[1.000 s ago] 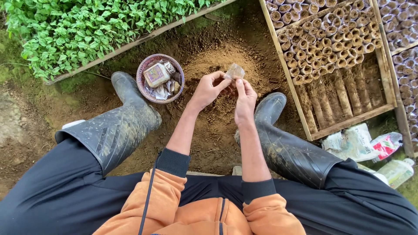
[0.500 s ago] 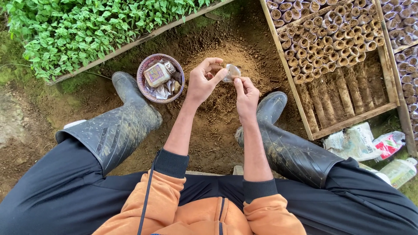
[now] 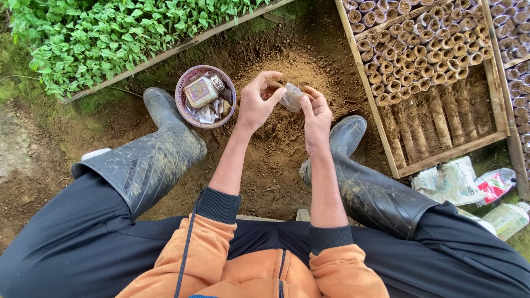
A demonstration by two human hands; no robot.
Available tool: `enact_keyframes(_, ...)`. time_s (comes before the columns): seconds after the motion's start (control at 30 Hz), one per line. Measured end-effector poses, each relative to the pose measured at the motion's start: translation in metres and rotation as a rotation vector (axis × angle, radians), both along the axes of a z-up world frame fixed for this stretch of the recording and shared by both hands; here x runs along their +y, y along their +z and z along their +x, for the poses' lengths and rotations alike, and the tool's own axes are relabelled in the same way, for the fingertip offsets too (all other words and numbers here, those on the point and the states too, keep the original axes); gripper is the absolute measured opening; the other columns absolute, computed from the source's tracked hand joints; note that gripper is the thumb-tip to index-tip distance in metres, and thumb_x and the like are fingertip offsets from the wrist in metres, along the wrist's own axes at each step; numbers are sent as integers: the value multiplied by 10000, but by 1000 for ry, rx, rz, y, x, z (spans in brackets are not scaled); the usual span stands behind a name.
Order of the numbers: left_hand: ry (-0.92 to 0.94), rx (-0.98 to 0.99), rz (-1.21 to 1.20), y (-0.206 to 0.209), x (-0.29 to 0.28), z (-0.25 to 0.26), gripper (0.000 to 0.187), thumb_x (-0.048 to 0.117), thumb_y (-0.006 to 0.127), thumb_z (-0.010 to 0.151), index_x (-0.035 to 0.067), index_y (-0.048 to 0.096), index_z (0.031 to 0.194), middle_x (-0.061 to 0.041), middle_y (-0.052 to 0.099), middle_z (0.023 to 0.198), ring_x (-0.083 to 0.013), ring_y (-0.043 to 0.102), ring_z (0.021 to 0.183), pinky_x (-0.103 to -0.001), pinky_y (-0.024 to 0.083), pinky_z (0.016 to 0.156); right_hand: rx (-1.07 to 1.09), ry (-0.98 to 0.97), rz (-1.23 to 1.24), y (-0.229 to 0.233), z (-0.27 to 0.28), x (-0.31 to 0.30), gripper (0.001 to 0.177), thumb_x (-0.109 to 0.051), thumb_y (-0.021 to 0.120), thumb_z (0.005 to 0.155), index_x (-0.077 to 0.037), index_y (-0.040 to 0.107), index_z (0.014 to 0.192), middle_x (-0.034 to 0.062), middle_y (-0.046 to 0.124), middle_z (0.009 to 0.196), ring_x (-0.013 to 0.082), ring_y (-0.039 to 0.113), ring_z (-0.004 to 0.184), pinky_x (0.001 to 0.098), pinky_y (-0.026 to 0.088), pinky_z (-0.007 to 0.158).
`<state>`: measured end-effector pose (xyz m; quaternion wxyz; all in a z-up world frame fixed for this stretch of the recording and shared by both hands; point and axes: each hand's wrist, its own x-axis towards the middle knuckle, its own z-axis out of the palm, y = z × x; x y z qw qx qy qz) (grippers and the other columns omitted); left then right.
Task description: The person sits on the ground and repeatedly scoops soil with their hands, packs it into small plastic seedling pots, and places the filled pots into a wooden tray. The person also handles small seed packets from a bowl nearby.
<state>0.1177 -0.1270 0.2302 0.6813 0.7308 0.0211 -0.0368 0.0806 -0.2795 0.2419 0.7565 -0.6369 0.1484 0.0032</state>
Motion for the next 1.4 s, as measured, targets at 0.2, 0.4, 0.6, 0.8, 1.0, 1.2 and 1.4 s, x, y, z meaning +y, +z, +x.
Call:
enact_keyframes(0.2, -37, -56, -1, -7, 2, 0, 288, 38, 710, 948, 128, 658, 1217, -69, 750, 910, -106, 711, 706, -202, 495, 628, -66, -68, -74, -31, 2, -2, 73, -117, 688, 1013, -68, 688, 1066, 4, 666, 954, 62, 578, 926, 218, 496, 812)
enact_keyframes(0.4, -54, 75, -271, -5, -1, -2, 403, 108, 690, 1013, 68, 547, 1388, -134, 762, 967, -155, 750, 833, -246, 585, 749, -111, 6, -147, -30, 4, -1, 72, -108, 714, 995, -75, 696, 1056, 26, 674, 943, 75, 612, 885, 233, 520, 789)
enact_keyframes(0.6, -63, 225, -283, -1, 3, -4, 539, 60, 725, 969, 27, 493, 1454, -169, 781, 1009, -192, 760, 906, -301, 626, 854, -133, 38, -123, -22, 6, 8, 112, -130, 660, 1029, -49, 645, 1104, 78, 698, 977, 125, 668, 880, 283, 579, 778)
enact_keyframes(0.8, -30, 179, -293, -20, 1, -6, 475, 104, 655, 1030, 90, 506, 1481, -143, 794, 1007, -119, 730, 855, -266, 606, 829, -57, 51, -17, -31, 6, -4, 348, -92, 559, 1087, -19, 442, 1407, 210, 721, 1111, 240, 703, 998, 398, 586, 928)
enact_keyframes(1.0, -80, 294, -596, -27, -4, -4, 503, 228, 590, 1068, 121, 431, 1533, -226, 773, 1103, -172, 778, 843, -403, 590, 971, 65, 127, -52, -20, 7, 8, 582, 0, 635, 1022, -32, 358, 1533, 252, 720, 1150, 250, 716, 1027, 380, 603, 941)
enact_keyframes(1.2, -216, 322, -882, -55, -2, -5, 577, 341, 519, 1080, 207, 310, 1600, -220, 708, 1279, -281, 746, 1084, -481, 585, 1005, 3, 146, -45, -18, 8, 7, 712, 16, 711, 973, -62, 322, 1564, 144, 740, 1057, 118, 681, 914, 243, 630, 805)
enact_keyframes(1.4, -233, 348, -911, -62, 10, -3, 722, 376, 501, 1060, 260, 93, 1644, -262, 668, 1329, -299, 761, 1028, -431, 621, 983, 62, 321, -67, -23, 14, -6, 852, 35, 755, 934, -131, 257, 1605, 235, 738, 1115, 244, 748, 969, 364, 622, 915)
